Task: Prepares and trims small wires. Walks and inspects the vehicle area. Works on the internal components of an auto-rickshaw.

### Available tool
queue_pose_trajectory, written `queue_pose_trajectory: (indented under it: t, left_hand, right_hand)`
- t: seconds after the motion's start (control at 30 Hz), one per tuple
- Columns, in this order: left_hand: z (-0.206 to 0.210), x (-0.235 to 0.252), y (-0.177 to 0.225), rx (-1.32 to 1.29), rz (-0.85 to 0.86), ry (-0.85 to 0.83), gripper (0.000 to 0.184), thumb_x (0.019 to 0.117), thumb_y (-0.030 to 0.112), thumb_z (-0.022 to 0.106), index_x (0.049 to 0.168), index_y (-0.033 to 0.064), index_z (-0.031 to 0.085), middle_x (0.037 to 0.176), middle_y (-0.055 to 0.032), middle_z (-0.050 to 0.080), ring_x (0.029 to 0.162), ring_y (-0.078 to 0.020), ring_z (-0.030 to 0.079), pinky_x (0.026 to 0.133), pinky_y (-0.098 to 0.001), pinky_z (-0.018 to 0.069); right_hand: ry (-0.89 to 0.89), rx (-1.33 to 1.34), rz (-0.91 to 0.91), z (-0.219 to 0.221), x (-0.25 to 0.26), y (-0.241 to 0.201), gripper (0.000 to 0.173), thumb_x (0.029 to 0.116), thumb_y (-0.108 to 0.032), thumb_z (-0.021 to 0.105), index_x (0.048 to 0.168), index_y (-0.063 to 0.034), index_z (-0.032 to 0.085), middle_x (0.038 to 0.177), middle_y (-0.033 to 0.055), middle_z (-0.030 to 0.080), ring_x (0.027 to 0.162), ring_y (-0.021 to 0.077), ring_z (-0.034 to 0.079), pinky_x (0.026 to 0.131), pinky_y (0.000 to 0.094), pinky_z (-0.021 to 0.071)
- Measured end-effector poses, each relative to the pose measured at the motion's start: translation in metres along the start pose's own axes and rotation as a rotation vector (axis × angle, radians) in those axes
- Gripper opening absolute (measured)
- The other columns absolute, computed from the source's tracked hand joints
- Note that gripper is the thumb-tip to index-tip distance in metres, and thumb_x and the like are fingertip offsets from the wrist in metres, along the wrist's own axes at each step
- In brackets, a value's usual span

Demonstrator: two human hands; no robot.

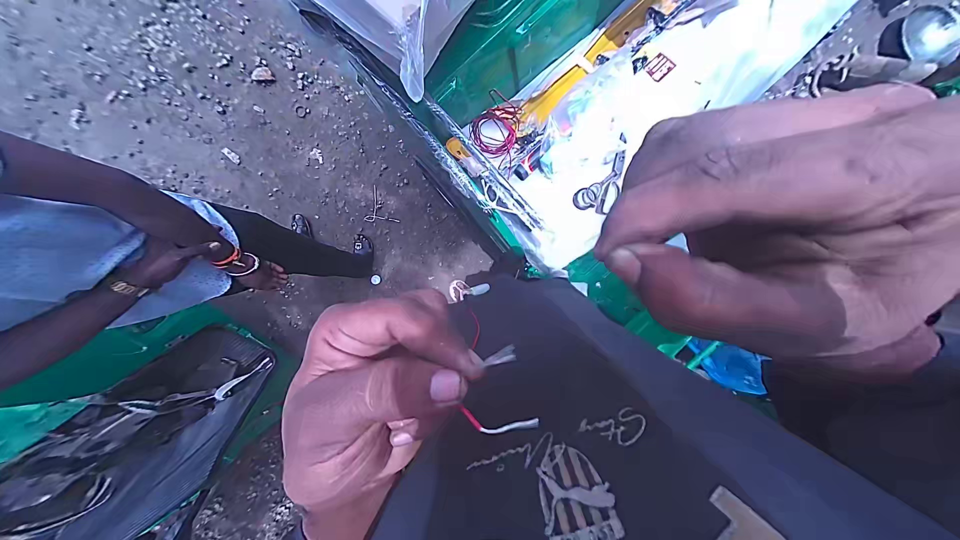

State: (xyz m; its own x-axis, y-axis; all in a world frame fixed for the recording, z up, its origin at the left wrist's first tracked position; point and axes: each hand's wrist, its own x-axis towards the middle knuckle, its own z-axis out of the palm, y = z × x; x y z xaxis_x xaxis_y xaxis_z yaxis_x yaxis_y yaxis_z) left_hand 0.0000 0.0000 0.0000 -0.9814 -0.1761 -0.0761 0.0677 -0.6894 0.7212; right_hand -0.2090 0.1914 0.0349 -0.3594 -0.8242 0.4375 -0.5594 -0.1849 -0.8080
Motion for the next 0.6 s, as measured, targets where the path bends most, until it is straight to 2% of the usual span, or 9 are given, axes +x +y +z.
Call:
queue_pose_trajectory:
  t: [0.07,0.13,0.2,0.23,0.3,0.37,0.47,0.6]
  left_hand:
    - [-0.015,-0.011,0.009,0.1,0.066,0.064,0.008,0.093,0.0,0.066,0.096,-0.0023,0.073,0.077,-0.0059,0.065,0.05,-0.002,0.051,0.042,-0.0142,0.0426]
    - [-0.023,-0.018,0.013,0.221,0.095,0.111,0.009,0.0927,0.001,0.068,0.098,-0.0017,0.074,0.078,-0.0056,0.066,0.049,-0.0011,0.049,0.041,-0.0141,0.0411]
    - [-0.026,-0.015,0.008,0.346,0.152,0.132,0.009,0.0926,0.003,0.07,0.098,0.0006,0.076,0.077,-0.0039,0.066,0.049,-0.0021,0.048,0.041,-0.0155,0.0408]
    - [-0.027,-0.013,0.008,0.371,0.18,0.139,0.009,0.0923,0.004,0.07,0.098,0.0014,0.076,0.077,-0.0037,0.066,0.048,-0.0024,0.048,0.04,-0.0158,0.041]
    - [-0.033,-0.015,0.012,0.353,0.212,0.152,0.009,0.0924,0.004,0.07,0.099,0.0013,0.076,0.079,-0.0043,0.067,0.048,-0.0023,0.048,0.039,-0.0154,0.0409]
    - [-0.039,-0.02,0.013,0.319,0.224,0.17,0.009,0.092,0.003,0.07,0.098,0.0006,0.075,0.078,-0.0051,0.067,0.047,-0.0018,0.049,0.039,-0.0152,0.0411]
    - [-0.046,-0.024,0.008,0.323,0.214,0.16,0.009,0.0928,0.003,0.069,0.099,0.0007,0.075,0.079,-0.0047,0.067,0.049,-0.0021,0.049,0.04,-0.0153,0.0405]
    - [-0.049,-0.027,0.007,0.35,0.211,0.161,0.009,0.0925,0.004,0.07,0.1,0.0015,0.076,0.079,-0.0033,0.066,0.049,-0.0023,0.048,0.04,-0.0155,0.0404]
  right_hand:
    - [-0.032,-0.023,0.07,-0.017,-0.002,0.006,0.01,0.0923,-0.012,0.069,0.093,-0.0043,0.075,0.086,-0.0007,0.071,0.076,0.0063,0.066,0.066,0.0235,0.0583]
    - [-0.082,0.116,0.168,-0.002,-0.004,0.007,0.01,0.0954,-0.007,0.069,0.1,0.0008,0.074,0.088,0.0027,0.072,0.075,0.0073,0.068,0.066,0.0218,0.0607]
    - [-0.042,0.421,0.373,0.024,-0.011,0.007,0.013,0.0984,-0.003,0.065,0.103,0.0065,0.073,0.085,0.0091,0.072,0.069,0.011,0.066,0.06,0.0234,0.059]
    - [-0.006,0.602,0.473,0.037,-0.013,0.011,0.016,0.1003,-0.004,0.063,0.106,0.0082,0.072,0.086,0.0124,0.071,0.069,0.0131,0.066,0.061,0.026,0.0591]
    - [0.053,0.9,0.599,0.057,-0.016,0.016,0.021,0.1037,-0.009,0.058,0.112,0.006,0.07,0.087,0.0137,0.071,0.072,0.0152,0.069,0.067,0.0303,0.0615]
    - [0.104,1.075,0.631,0.069,-0.016,0.015,0.023,0.1059,-0.013,0.055,0.114,0.0034,0.068,0.09,0.015,0.072,0.077,0.0188,0.073,0.073,0.0348,0.0635]
    - [0.148,1.011,0.493,0.077,-0.017,0.006,0.021,0.1051,-0.009,0.056,0.116,0.0055,0.066,0.099,0.0203,0.074,0.088,0.0258,0.076,0.081,0.0416,0.0648]
    - [0.179,0.483,0.281,0.084,-0.011,-0.015,0.017,0.1036,-0.003,0.057,0.112,0.0078,0.067,0.1,0.0161,0.074,0.09,0.0243,0.075,0.082,0.0412,0.0663]
